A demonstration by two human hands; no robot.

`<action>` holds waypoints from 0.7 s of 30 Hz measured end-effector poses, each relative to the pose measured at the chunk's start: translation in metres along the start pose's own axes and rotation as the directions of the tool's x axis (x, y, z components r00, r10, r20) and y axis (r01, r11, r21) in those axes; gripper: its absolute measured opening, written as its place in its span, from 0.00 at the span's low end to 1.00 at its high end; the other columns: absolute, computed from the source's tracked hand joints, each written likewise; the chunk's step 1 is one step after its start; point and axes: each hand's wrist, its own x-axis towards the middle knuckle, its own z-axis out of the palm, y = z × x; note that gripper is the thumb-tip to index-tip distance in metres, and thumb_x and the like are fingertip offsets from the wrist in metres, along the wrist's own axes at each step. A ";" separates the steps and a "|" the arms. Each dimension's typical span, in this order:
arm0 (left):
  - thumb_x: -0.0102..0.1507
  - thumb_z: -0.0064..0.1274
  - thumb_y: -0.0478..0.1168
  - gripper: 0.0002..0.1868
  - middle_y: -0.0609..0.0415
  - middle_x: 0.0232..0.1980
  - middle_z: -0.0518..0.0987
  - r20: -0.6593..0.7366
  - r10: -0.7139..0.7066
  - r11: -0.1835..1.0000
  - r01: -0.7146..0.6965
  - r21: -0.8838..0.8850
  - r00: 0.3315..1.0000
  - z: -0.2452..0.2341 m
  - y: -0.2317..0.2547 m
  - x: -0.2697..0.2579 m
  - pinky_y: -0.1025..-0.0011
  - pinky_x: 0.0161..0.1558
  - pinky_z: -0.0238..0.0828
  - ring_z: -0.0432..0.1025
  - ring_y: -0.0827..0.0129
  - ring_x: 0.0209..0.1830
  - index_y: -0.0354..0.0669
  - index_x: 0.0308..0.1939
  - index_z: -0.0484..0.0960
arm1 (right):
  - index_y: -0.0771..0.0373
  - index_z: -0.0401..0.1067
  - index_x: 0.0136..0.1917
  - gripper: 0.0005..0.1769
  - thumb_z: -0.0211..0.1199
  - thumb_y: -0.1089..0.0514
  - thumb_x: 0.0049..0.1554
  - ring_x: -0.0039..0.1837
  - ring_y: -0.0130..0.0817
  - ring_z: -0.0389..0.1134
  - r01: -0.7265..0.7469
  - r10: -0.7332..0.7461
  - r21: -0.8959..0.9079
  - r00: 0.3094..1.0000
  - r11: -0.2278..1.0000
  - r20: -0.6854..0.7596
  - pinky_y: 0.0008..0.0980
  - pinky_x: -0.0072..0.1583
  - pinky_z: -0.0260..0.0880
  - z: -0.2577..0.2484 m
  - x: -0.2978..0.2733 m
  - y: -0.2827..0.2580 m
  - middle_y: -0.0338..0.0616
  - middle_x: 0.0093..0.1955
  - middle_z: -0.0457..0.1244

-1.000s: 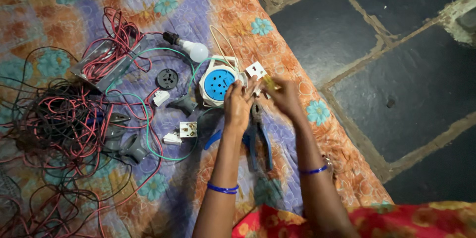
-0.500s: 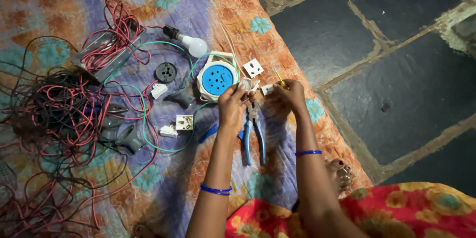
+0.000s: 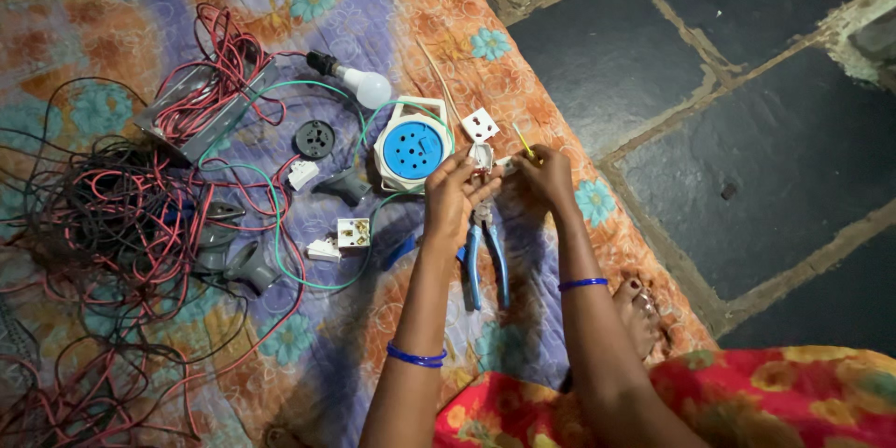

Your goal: The person is repairing electrical components, specifically a power strip and a socket. They use a screwdriver to tighten screws on the components and pliers to strip wires. The person is working on a patterned cloth on the floor.

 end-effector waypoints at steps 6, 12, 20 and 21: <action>0.70 0.38 0.34 0.18 0.44 0.49 0.82 0.035 -0.027 0.998 0.029 -0.053 0.999 -0.007 0.006 -0.002 0.57 0.52 0.84 0.82 0.56 0.48 0.30 0.61 0.75 | 0.64 0.80 0.57 0.21 0.70 0.47 0.58 0.33 0.28 0.56 -0.234 0.197 0.415 0.972 0.879 0.130 0.32 0.36 0.54 -0.052 -0.007 -0.108 0.38 0.37 0.66; 0.71 0.43 0.32 0.17 0.45 0.48 0.82 -0.004 -0.008 1.000 0.008 0.015 1.000 -0.007 0.011 0.000 0.62 0.48 0.79 0.80 0.60 0.45 0.33 0.63 0.76 | 0.65 0.79 0.56 0.19 0.71 0.52 0.56 0.45 0.19 0.69 0.082 -0.177 0.321 0.943 0.944 0.281 0.26 0.46 0.71 -0.067 -0.014 -0.206 0.36 0.44 0.71; 0.67 0.42 0.31 0.14 0.44 0.44 0.85 -0.040 -0.036 0.982 0.027 -0.188 0.999 -0.011 0.025 -0.012 0.63 0.45 0.83 0.81 0.57 0.39 0.28 0.53 0.77 | 0.66 0.80 0.53 0.13 0.71 0.54 0.59 0.45 0.18 0.70 0.100 -0.207 0.381 0.945 0.919 0.252 0.23 0.46 0.70 -0.074 -0.023 -0.209 0.36 0.44 0.71; 0.67 0.42 0.30 0.13 0.43 0.43 0.85 -0.057 -0.048 0.980 0.036 -0.197 0.997 -0.015 0.025 -0.010 0.64 0.45 0.83 0.81 0.56 0.39 0.27 0.53 0.77 | 0.65 0.80 0.53 0.13 0.70 0.54 0.58 0.40 0.18 0.65 0.016 -0.121 0.367 0.957 0.930 0.265 0.23 0.42 0.64 -0.080 -0.024 -0.209 0.36 0.42 0.70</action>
